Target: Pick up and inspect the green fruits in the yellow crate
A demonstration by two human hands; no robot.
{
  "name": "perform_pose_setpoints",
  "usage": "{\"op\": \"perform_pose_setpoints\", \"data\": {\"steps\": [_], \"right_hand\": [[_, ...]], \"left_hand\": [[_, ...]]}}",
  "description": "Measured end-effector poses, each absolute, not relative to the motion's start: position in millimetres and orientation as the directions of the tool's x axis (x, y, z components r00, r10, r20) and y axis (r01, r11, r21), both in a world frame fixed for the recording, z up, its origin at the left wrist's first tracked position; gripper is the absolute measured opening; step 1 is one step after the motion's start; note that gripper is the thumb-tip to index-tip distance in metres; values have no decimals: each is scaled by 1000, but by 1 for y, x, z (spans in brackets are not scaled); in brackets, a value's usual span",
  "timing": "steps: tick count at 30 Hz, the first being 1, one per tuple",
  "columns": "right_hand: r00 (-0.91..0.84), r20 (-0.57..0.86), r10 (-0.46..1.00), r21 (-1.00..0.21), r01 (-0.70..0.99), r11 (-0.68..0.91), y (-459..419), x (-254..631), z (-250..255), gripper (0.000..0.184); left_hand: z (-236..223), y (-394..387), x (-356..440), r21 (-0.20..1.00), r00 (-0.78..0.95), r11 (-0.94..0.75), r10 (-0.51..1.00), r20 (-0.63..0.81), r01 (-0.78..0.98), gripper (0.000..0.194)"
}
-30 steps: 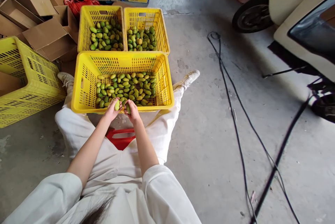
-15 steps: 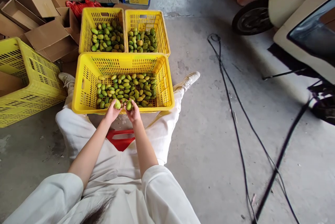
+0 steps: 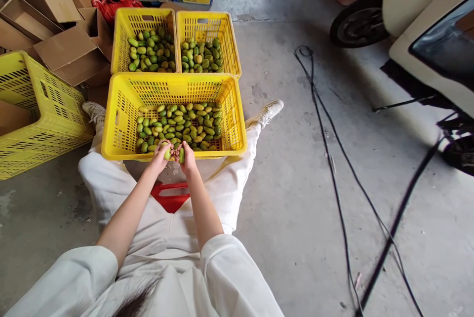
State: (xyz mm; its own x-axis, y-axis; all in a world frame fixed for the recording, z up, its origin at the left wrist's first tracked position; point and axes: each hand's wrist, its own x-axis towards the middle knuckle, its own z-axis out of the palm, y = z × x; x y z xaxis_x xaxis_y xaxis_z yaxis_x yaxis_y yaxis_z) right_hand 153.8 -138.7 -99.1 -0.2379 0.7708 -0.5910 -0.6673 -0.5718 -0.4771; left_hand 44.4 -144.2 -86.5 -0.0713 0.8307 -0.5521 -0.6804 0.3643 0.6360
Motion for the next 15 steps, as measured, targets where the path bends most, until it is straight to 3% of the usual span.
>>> {"op": "perform_pose_setpoints", "data": {"steps": [3, 8, 10, 12, 15], "right_hand": [[-199, -627, 753, -443, -704, -555, -136, 152, -100, 42], [-172, -641, 748, -267, -863, -428, -131, 155, -94, 18], [-183, -628, 756, -213, -895, -393, -130, 157, -92, 20], [-182, -621, 763, -194, -907, -374, -130, 157, -91, 21], [-158, -612, 775, -243, -895, -374, -131, 155, -91, 15]], "left_hand": [[-87, -143, 44, 615, -81, 358, 818, -569, -702, 27], [-87, -139, 37, 513, -91, 315, 779, -620, -799, 26], [-89, -138, 35, 459, -81, 298, 762, -643, -837, 16], [-92, -138, 34, 433, -62, 298, 760, -647, -851, 10], [-97, -139, 36, 492, -71, 310, 787, -613, -813, 15]]}}
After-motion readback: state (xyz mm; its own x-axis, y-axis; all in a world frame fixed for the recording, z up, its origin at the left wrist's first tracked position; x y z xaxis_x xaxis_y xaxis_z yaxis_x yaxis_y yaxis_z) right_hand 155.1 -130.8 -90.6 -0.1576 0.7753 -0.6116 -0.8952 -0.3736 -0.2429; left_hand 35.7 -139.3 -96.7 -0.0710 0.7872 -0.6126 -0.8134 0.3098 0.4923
